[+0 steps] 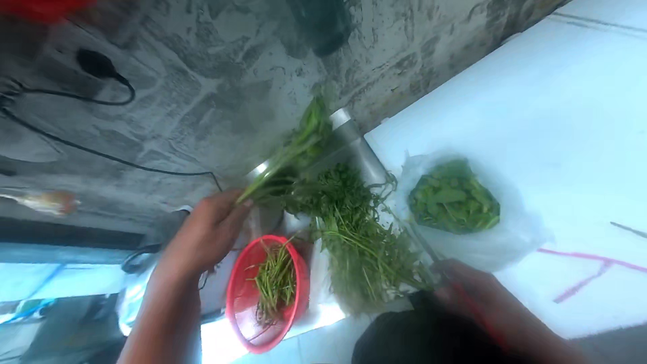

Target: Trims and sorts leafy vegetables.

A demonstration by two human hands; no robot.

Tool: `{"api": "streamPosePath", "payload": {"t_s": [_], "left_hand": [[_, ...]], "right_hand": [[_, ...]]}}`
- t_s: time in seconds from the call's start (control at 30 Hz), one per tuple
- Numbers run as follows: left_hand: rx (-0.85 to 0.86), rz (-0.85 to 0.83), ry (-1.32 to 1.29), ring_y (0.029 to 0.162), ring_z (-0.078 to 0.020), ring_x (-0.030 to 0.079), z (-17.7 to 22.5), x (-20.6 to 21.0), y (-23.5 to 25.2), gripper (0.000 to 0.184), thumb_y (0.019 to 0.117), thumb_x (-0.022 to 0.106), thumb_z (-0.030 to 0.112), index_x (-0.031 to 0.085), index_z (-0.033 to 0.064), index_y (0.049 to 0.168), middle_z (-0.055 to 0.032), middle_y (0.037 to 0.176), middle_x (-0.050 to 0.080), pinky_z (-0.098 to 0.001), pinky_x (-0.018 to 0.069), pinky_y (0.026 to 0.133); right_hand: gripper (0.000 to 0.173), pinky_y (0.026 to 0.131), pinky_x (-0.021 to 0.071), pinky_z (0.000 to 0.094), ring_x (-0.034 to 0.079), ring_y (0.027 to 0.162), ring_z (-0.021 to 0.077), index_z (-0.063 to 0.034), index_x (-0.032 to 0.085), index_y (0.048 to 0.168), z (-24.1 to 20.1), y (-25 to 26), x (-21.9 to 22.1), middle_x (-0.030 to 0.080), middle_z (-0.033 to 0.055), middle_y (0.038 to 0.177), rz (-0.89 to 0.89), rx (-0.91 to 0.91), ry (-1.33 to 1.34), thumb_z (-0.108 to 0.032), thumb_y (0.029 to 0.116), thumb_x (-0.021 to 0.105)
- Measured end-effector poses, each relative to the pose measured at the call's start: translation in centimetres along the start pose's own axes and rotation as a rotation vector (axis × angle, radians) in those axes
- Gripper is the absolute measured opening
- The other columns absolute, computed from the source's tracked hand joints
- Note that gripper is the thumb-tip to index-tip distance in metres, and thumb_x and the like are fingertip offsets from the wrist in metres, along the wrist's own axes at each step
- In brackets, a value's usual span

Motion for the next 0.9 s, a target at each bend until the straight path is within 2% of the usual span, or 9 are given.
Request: {"api": "streamPosePath", "payload": {"t_s": [0.1,0.23,0.33,0.43,0.57,0.63,0.73,0.9], "left_hand": [[-0.055,0.027,-0.081,0.045,-0.0151,0.051,0.4,-1.1,-0.6,0.025,0.1077,0.049,0.027,0.070,0.0133,0.112,-0.0041,0.061,0.057,-0.0319,0.0454,0.041],[-0.121,0.017,-0.144,0.049,-0.0160,0.055,0.8,-1.0,-0.8,0.025,0.1078,0.049,0.023,0.071,0.0107,0.108,-0.0058,0.063,0.059,-0.0311,0.0492,0.045],[-0.151,0.019,-0.193,0.048,-0.0161,0.054,1.5,-1.2,-0.9,0.025,0.1082,0.049,0.022,0.070,0.0099,0.106,-0.0065,0.063,0.058,-0.0297,0.0481,0.045],[-0.104,0.056,-0.230,0.045,-0.0146,0.051,2.6,-2.2,-1.1,0.024,0.1078,0.048,0.020,0.070,0.0096,0.105,-0.0058,0.059,0.056,-0.0275,0.0457,0.041],[-0.043,0.125,-0.242,0.045,-0.0105,0.049,3.3,-4.3,-1.4,0.024,0.1061,0.049,0.020,0.069,0.0107,0.113,-0.0004,0.062,0.054,-0.0247,0.0442,0.040],[-0.065,0.077,-0.205,0.045,-0.0121,0.049,2.7,-4.0,-0.8,0.022,0.1067,0.049,0.018,0.068,0.0099,0.115,-0.0025,0.062,0.054,-0.0262,0.0440,0.041],[-0.149,-0.077,-0.144,0.046,-0.0163,0.052,1.5,-1.9,0.2,0.023,0.1088,0.049,0.019,0.070,0.0098,0.112,-0.0084,0.063,0.059,-0.0298,0.0463,0.042],[-0.122,-0.097,-0.205,0.044,-0.0132,0.050,1.1,-1.6,0.5,0.023,0.1077,0.048,0.013,0.071,0.0087,0.109,-0.0072,0.060,0.057,-0.0253,0.0448,0.041]], "right_hand": [[0.059,0.057,0.0525,0.0288,0.060,0.062,0.0076,-0.0114,0.064,0.124,-0.4,0.3,0.0,0.065,-0.0034,0.078,-0.044,0.000,0.007,-0.059,0.0893,0.068],[0.060,0.059,0.0544,0.0295,0.062,0.064,0.0085,-0.0114,0.064,0.123,-0.6,0.6,0.6,0.067,-0.0026,0.080,-0.108,-0.016,0.062,-0.062,0.0891,0.068],[0.062,0.061,0.0550,0.0297,0.063,0.066,0.0087,-0.0122,0.064,0.124,-0.3,0.4,0.6,0.068,-0.0024,0.081,-0.131,-0.020,0.047,-0.063,0.0894,0.066],[0.060,0.059,0.0545,0.0281,0.062,0.064,0.0080,-0.0117,0.065,0.123,-0.2,0.4,0.4,0.068,-0.0026,0.081,-0.127,-0.025,0.068,-0.062,0.0899,0.067],[0.061,0.062,0.0562,0.0291,0.064,0.067,0.0086,-0.0112,0.064,0.124,0.2,0.2,0.5,0.069,-0.0021,0.082,-0.119,0.013,0.062,-0.061,0.0885,0.069],[0.059,0.062,0.0564,0.0288,0.065,0.068,0.0086,-0.0105,0.064,0.123,0.2,0.2,0.7,0.069,-0.0020,0.083,-0.107,0.022,0.069,-0.059,0.0891,0.069],[0.058,0.061,0.0560,0.0283,0.065,0.067,0.0082,-0.0106,0.064,0.122,0.0,0.3,1.0,0.069,-0.0020,0.083,-0.094,0.012,0.072,-0.059,0.0896,0.069],[0.060,0.062,0.0552,0.0273,0.064,0.067,0.0073,-0.0117,0.064,0.123,0.2,0.3,1.4,0.068,-0.0026,0.083,-0.076,0.025,0.063,-0.061,0.0888,0.068]]}}
Point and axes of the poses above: each hand's wrist, its own y-axis towards the middle knuckle, its own x-axis out of the palm, z = x × y, the point moved 8 cm from there along y, towards the middle knuckle
